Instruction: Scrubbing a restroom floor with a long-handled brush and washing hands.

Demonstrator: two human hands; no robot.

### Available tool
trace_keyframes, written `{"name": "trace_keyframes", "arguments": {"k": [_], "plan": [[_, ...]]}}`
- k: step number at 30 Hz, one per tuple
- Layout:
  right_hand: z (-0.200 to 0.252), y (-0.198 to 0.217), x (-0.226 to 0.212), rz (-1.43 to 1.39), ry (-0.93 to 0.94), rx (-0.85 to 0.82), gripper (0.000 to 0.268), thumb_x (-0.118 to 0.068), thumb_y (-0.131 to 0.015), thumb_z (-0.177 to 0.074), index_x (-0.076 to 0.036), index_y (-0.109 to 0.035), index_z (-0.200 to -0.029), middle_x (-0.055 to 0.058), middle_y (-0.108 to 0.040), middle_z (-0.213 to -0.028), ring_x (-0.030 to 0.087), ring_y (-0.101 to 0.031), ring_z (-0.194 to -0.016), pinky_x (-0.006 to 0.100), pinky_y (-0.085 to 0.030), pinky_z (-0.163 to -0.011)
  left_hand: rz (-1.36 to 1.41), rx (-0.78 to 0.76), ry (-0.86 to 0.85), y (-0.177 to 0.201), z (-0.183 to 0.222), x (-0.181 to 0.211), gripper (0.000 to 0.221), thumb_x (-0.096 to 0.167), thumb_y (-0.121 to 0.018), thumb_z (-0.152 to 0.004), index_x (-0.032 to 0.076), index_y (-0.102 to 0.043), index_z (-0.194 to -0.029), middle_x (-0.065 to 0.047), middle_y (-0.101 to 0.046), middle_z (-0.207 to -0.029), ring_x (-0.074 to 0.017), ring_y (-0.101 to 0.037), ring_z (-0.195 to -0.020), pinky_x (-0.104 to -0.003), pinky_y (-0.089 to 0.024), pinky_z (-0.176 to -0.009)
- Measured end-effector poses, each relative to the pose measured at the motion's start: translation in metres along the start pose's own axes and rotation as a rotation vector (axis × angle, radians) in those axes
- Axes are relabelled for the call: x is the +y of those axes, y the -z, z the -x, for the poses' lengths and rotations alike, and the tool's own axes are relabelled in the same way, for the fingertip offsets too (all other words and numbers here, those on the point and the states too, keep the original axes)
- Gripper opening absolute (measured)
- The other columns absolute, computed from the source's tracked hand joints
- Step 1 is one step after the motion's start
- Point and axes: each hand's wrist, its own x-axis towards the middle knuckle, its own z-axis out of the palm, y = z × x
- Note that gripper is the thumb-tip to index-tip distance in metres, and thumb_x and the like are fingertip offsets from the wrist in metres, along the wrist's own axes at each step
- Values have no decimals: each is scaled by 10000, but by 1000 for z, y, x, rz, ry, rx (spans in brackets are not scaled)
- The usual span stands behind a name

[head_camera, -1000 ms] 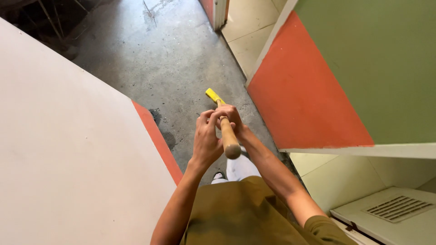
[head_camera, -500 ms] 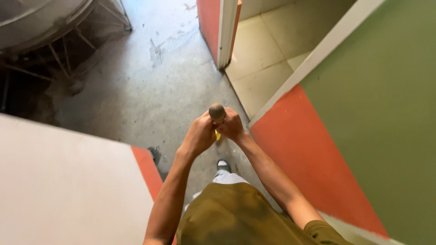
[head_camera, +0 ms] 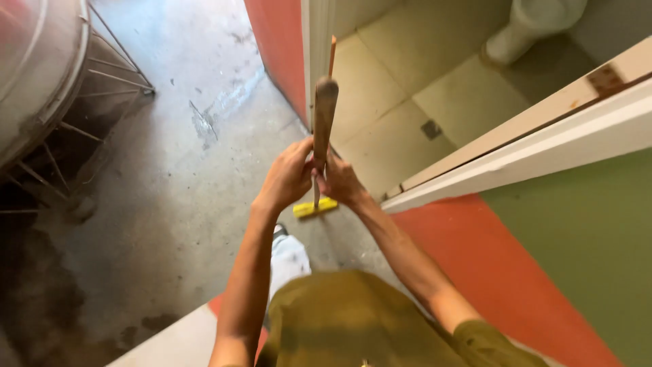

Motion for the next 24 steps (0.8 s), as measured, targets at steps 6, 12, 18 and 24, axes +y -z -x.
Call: {"name": "trace_keyframes", "arguments": {"k": [6, 12, 18, 24], "plan": [[-88, -72, 53, 161, -271, -17, 224, -98, -687, -823, -57, -592, -1022, 173, -646, -884, 439, -688, -874, 521, -570, -724, 116, -29, 27, 38, -86, -90, 528, -69, -634, -855, 32, -499, -1355, -267, -618, -1054, -520, -619, -1020, -554, -521, -923], [-184, -73, 74, 140, -688, -159, 260, -198, -584, -910, -145, -493, -1148, 171, -666, -1003, 446, -682, -941, 585, -539, -799, 118, -19, 25, 64, -170, -130, 444, 52, -647, -954, 115, -527, -1377, -197, -640, -1046, -462, -659, -997, -541, -545, -865], [-222, -90, 167, -1, -713, -183, 443, -77, -583, -896, -23, -469, -1321, 243, -657, -1138, 539, -662, -1001, 643, -530, -805, 176, 133, 59, 14, -239, -203, 411, -86, -597, -868, 115, -625, -1225, -170, -664, -1009, -449, -694, -932, -487, -582, -815], [-272, -62, 224, -106, -616, -182, 359, -16, -564, -902, -6, -482, -1252, 299, -676, -1097, 585, -658, -963, 649, -538, -759, 71, 232, 205, -12, -309, -221, 321, 30, -660, -914, 73, -591, -1224, -183, -612, -1026, -458, -683, -929, -538, -581, -797]]}}
